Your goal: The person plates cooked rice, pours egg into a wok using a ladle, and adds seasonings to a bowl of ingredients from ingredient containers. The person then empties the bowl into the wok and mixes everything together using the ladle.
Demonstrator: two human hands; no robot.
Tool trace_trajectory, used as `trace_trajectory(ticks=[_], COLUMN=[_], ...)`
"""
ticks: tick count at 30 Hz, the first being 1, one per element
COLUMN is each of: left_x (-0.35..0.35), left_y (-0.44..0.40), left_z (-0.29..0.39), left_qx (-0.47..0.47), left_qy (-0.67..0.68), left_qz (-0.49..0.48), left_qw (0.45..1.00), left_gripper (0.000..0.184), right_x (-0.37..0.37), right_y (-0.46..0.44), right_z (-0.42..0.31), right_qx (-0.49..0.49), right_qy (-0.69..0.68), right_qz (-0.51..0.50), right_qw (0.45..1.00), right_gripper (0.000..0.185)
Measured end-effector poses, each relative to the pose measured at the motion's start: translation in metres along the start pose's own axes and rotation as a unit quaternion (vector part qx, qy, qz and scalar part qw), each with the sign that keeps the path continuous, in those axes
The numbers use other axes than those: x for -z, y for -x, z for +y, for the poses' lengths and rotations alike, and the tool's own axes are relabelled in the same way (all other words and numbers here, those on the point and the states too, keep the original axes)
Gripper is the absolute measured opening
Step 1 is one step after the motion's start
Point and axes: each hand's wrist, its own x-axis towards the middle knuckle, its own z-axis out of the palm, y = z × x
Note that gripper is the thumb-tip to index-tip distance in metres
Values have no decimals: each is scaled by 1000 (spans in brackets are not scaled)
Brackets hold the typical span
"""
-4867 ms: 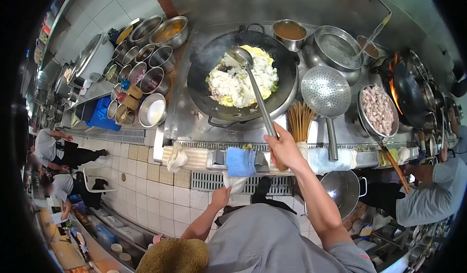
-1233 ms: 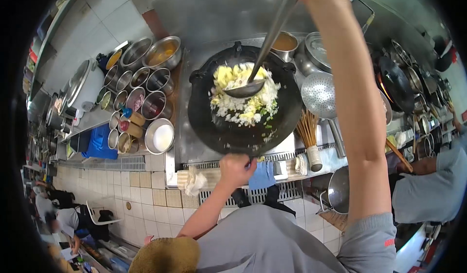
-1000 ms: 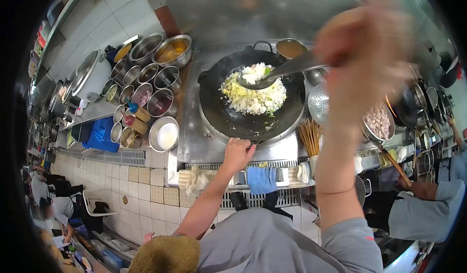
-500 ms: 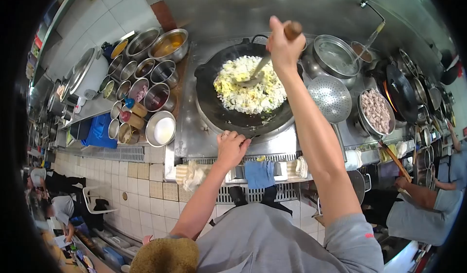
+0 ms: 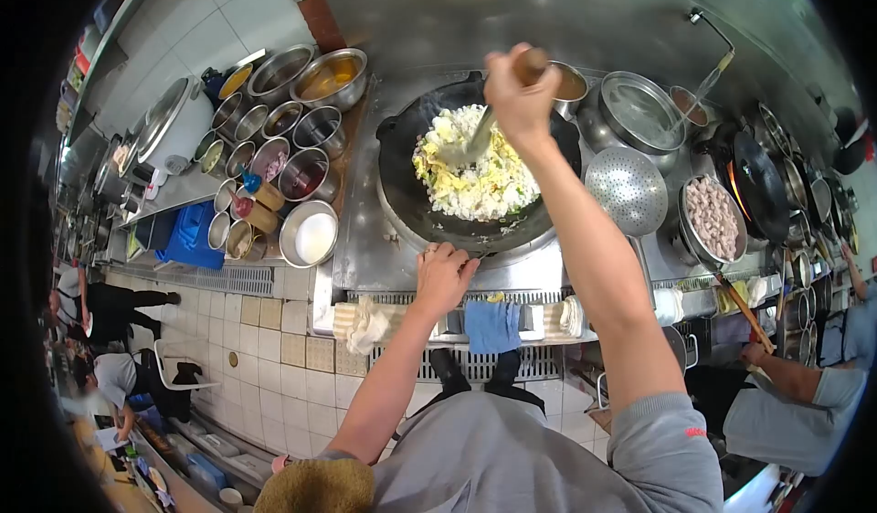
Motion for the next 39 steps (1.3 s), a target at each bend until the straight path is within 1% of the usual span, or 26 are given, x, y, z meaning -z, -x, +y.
trace_trajectory(ticks=[1,2,5,6,9,10,11,13,14,15,16,17,19,21,22,25,26,27,28,30,31,33,34,36,37,39], left_x=[1,2,2,2,5,6,7,7,7,7,8,9,9,7,5,2,4,5,0,2,8,33,55,87,89,75], left_y=[-2,-5,2,-1,0,-1,-3,4,3,-1,-2,-2,-3,-5,0,-13,-16,-16,-17,-21,-17,-2,8,29,36,20], left_z=[-1,-2,-2,-2,-1,-1,-1,1,0,-2,-3,-3,-5,-9,-12,-24,-25,-25,-28,-21,-16,12,31,58,64,62], left_qx=[-3,-4,2,5,10,14,18,20,13,7,5,2,-13,-32,-40,-57,-52,-49,-68,-54,-44,-62,-66,-91,-91,-72], left_qy=[0,0,2,5,14,12,11,3,-5,-14,-1,13,28,29,55,118,132,146,160,133,118,88,74,98,124,100], left_qz=[-6,-11,-29,-31,-30,-35,-39,-49,-46,-39,-31,-25,-24,-34,-39,-46,-62,-82,-43,-73,-91,-60,-49,0,12,2], left_qw=[1000,1000,1000,1000,999,999,999,999,999,999,1000,1000,999,998,997,990,988,985,984,987,988,992,994,991,988,992], left_gripper=[20,20,20,20,22,21,21,20,20,20,19,19,18,17,17,16,16,15,26,29,31,36,36,38,38,38], right_x=[-5,-9,-32,-32,-29,-29,-29,-41,-36,-31,-29,-5,4,9,11,26,26,31,37,58,67,79,89,90,91,83], right_y=[-2,-13,-39,-39,-12,-4,-13,-31,-40,-39,-31,-26,1,-8,-10,-6,10,23,28,24,24,5,-4,-19,-21,-24], right_z=[6,9,-9,-11,12,17,20,-2,-9,-33,-55,-59,-35,-39,-46,-103,-96,-70,-57,-38,-44,-59,-74,-100,-104,-96], right_qx=[-5,-14,7,29,38,26,17,-11,-10,-23,-21,3,92,11,-32,-38,-9,-9,-22,-50,-89,-156,-205,-213,-216,-193], right_qy=[12,79,68,37,-37,-20,32,143,115,139,106,25,103,75,60,2,64,74,29,-39,-42,-53,-66,-53,-46,-30], right_qz=[-35,-12,40,63,48,4,7,20,28,50,81,30,44,46,52,27,69,57,62,72,109,169,154,152,157,168], right_qw=[999,997,997,997,997,999,999,990,993,989,991,999,989,996,996,999,996,996,997,995,989,972,964,964,963,966], right_gripper=[36,31,28,24,23,24,25,25,27,32,31,31,31,31,30,29,29,32,32,32,32,32,31,30,30,31])
